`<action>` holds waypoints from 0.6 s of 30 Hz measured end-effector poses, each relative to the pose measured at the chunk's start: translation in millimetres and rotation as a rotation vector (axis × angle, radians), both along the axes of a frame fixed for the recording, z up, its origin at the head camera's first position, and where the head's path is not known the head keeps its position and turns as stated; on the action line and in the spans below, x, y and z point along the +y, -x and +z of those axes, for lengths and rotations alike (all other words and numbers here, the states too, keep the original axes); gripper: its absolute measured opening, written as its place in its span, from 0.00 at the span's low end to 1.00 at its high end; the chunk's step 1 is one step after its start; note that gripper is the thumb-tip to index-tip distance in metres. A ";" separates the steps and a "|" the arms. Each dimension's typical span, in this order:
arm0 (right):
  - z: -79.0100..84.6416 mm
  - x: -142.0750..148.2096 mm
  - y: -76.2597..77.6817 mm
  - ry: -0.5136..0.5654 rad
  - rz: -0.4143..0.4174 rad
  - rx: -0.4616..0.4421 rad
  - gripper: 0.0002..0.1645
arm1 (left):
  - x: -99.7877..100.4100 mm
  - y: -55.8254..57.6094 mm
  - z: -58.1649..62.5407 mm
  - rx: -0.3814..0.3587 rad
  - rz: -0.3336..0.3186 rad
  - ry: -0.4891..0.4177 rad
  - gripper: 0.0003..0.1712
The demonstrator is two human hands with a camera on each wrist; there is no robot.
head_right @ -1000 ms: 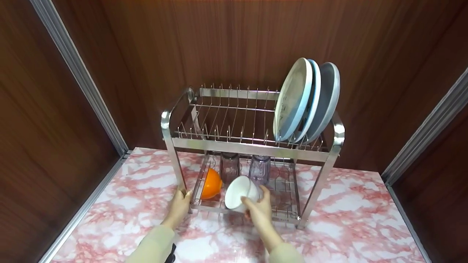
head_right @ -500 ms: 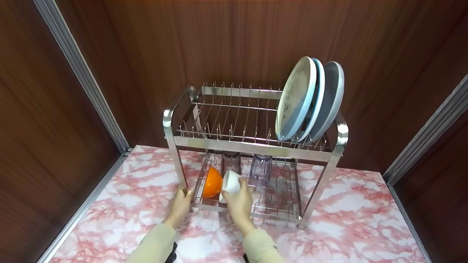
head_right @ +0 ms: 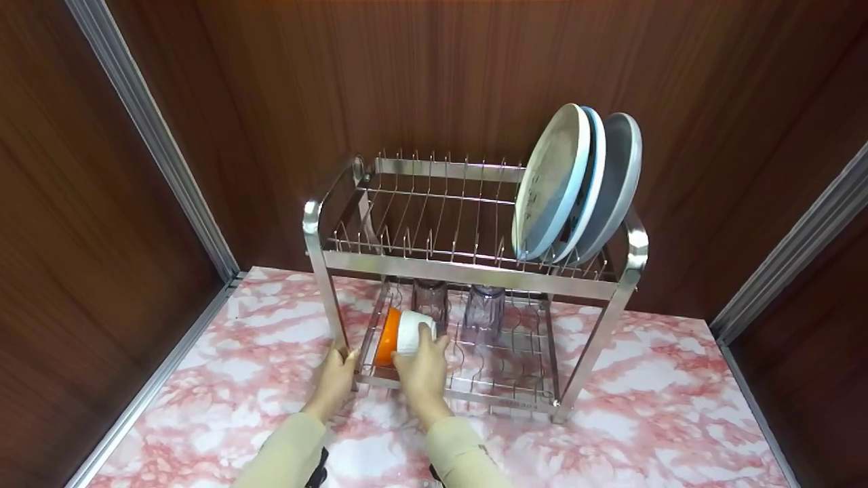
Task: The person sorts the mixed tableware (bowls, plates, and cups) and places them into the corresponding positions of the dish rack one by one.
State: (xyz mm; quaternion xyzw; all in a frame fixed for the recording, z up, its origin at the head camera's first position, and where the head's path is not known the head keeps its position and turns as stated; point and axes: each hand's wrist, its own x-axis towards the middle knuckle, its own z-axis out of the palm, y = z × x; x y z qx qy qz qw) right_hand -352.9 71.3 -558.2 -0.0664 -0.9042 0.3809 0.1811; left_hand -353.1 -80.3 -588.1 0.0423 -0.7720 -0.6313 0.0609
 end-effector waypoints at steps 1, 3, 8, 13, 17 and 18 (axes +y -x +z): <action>-0.5 -1.4 0.5 -0.006 0.002 0.002 0.44 | 0.3 -0.2 -0.2 -0.004 0.004 -0.001 0.13; -1.0 -4.1 1.4 -0.006 0.002 0.008 0.44 | 1.2 -0.8 0.1 -0.007 0.011 0.001 0.13; -3.4 -10.5 2.6 -0.013 -0.019 0.028 0.44 | 1.2 -1.8 0.4 -0.012 0.009 0.003 0.14; -5.5 -15.4 2.8 -0.006 -0.019 0.031 0.45 | -0.1 -1.9 0.0 -0.013 0.005 0.003 0.13; -6.5 -17.8 2.5 0.048 -0.022 0.015 0.46 | 0.0 -4.8 3.9 -0.006 0.004 -0.007 0.15; -6.7 -18.2 2.2 0.060 -0.027 0.011 0.47 | 0.3 -4.6 3.4 -0.003 0.004 -0.008 0.16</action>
